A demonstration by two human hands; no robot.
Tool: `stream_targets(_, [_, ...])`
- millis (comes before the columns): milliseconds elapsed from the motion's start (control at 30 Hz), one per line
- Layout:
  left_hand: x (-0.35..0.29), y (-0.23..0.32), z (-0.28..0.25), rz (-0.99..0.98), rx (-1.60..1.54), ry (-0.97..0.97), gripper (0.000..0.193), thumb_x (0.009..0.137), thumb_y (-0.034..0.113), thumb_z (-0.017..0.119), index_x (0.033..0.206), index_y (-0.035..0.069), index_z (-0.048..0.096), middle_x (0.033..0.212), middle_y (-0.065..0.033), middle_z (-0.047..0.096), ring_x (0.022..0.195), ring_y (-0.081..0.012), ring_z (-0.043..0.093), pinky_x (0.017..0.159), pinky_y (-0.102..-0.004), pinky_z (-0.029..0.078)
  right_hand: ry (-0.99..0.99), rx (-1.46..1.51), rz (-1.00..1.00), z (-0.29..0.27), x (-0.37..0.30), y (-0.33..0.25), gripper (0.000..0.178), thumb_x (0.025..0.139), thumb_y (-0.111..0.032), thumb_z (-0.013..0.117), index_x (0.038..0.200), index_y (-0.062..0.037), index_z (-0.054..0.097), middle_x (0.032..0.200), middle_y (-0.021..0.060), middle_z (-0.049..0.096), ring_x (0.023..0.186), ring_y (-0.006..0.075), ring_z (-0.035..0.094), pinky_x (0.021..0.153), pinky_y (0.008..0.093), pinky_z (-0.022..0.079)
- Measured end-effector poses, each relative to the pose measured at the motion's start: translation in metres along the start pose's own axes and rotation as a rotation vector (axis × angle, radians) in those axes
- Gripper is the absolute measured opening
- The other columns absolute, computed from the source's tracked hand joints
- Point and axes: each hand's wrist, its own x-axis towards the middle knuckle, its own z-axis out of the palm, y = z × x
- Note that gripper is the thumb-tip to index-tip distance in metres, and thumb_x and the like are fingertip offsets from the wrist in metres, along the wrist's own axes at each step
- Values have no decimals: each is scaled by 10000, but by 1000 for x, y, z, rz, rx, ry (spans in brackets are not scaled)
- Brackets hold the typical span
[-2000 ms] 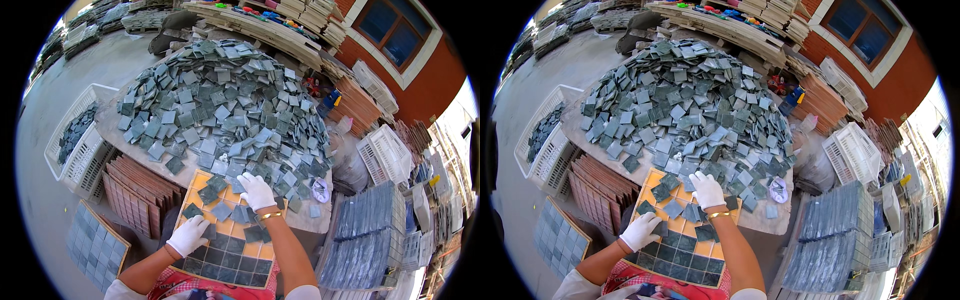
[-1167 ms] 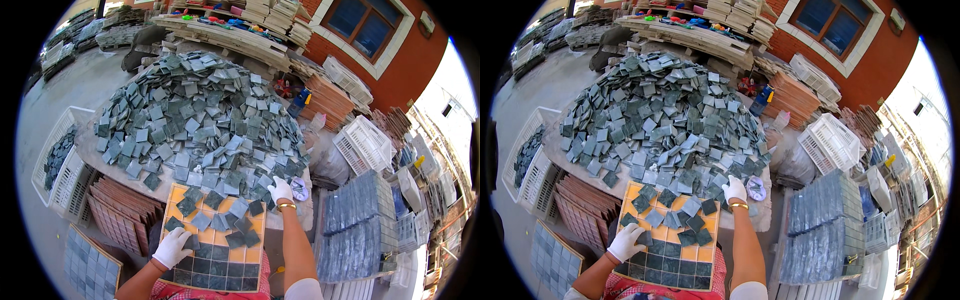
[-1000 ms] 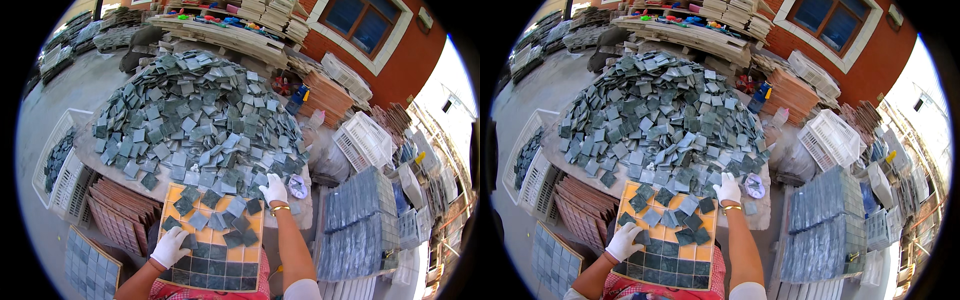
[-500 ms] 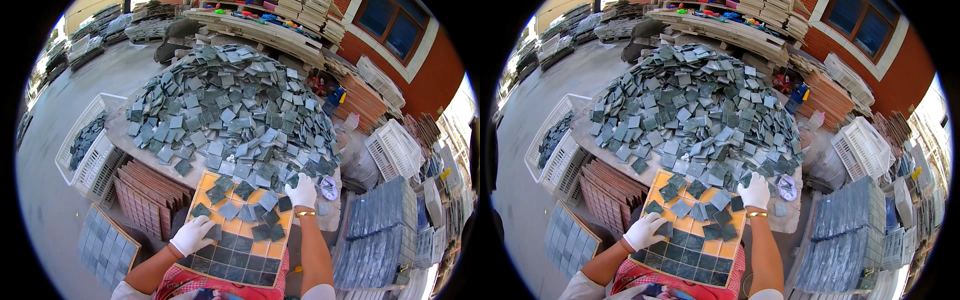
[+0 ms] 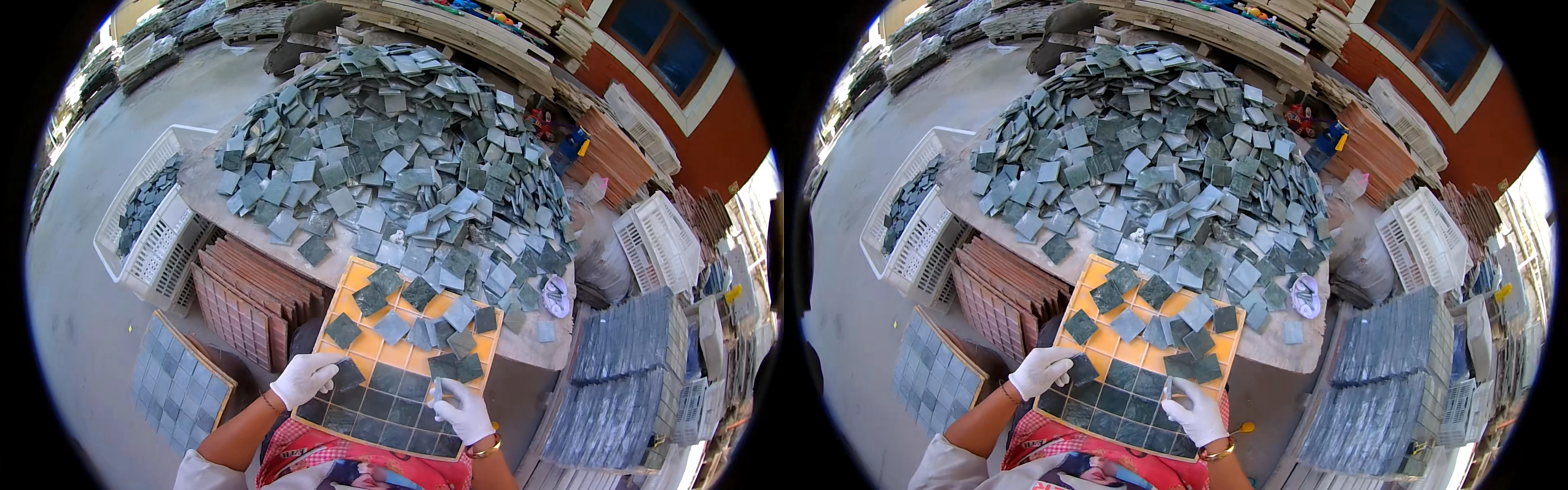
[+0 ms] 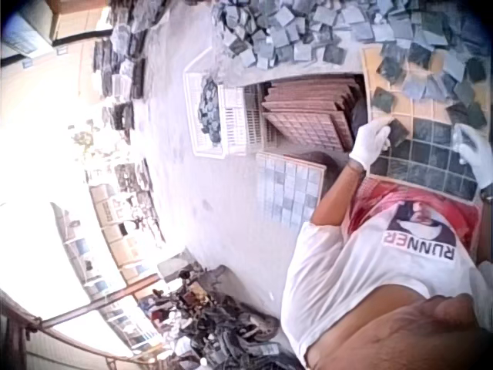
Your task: The person places small square tiles one by one onto a gridded board, filling the grid from a large pile of loose tiles. The person occasionally flips the board to check alignment and continues placing tiles until the grid is filled.
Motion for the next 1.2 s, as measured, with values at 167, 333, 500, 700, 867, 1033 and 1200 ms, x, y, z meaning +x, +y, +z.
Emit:
stream_targets(167, [6,11,8,120,267,41,249,861,66,533,1082,13,637,916,-191,665,787,-281,669,740,-306,513,292,-1053,-415,-17,-19,0,555,703,-244,757,1194,-84,554,1080,140,559,1015,315,553,847,393,480])
stream_targets(333, [8,13,13,150,332,59,248,860,75,542,1078,14,643,891,-187,666,695,-254,665,674,-313,519,241,-1011,-514,-19,-16,16,538,723,-263,757,1195,-95,561,1119,144,532,1036,319,538,886,378,462])
stream_targets(500, [4,19,15,113,321,33,258,857,66,538,1086,12,644,869,-181,658,611,-208,637,614,-298,508,365,-1018,-525,-9,-14,21,477,731,-227,736,1146,-72,561,1094,132,520,964,307,541,800,373,475])
stream_targets(700, [11,29,17,150,368,18,256,846,45,539,1073,0,648,844,-166,646,603,-192,617,602,-283,501,319,-966,-590,0,0,21,345,761,-168,698,1069,-71,577,1037,111,527,896,286,555,775,384,474])
stream_targets(867, [39,47,11,167,248,113,261,842,10,534,1072,-11,655,867,-104,650,630,-108,593,582,-240,485,259,-1068,-740,-14,-1,24,306,764,-147,687,1047,-85,589,1031,90,533,906,274,558,774,382,476])
stream_targets(1033, [104,73,17,480,553,215,361,823,49,589,1180,-3,582,973,-127,626,663,-180,608,631,-287,497,343,-1027,-689,-27,7,6,380,732,-115,696,1095,-112,583,1053,49,537,886,263,572,763,376,493])
stream_targets(1200, [84,90,85,596,817,154,409,737,204,714,1109,78,602,985,-94,605,740,-276,625,664,-356,500,395,-1115,-616,-59,23,-17,552,721,-125,702,1230,-110,489,1151,80,503,922,281,582,770,372,517])
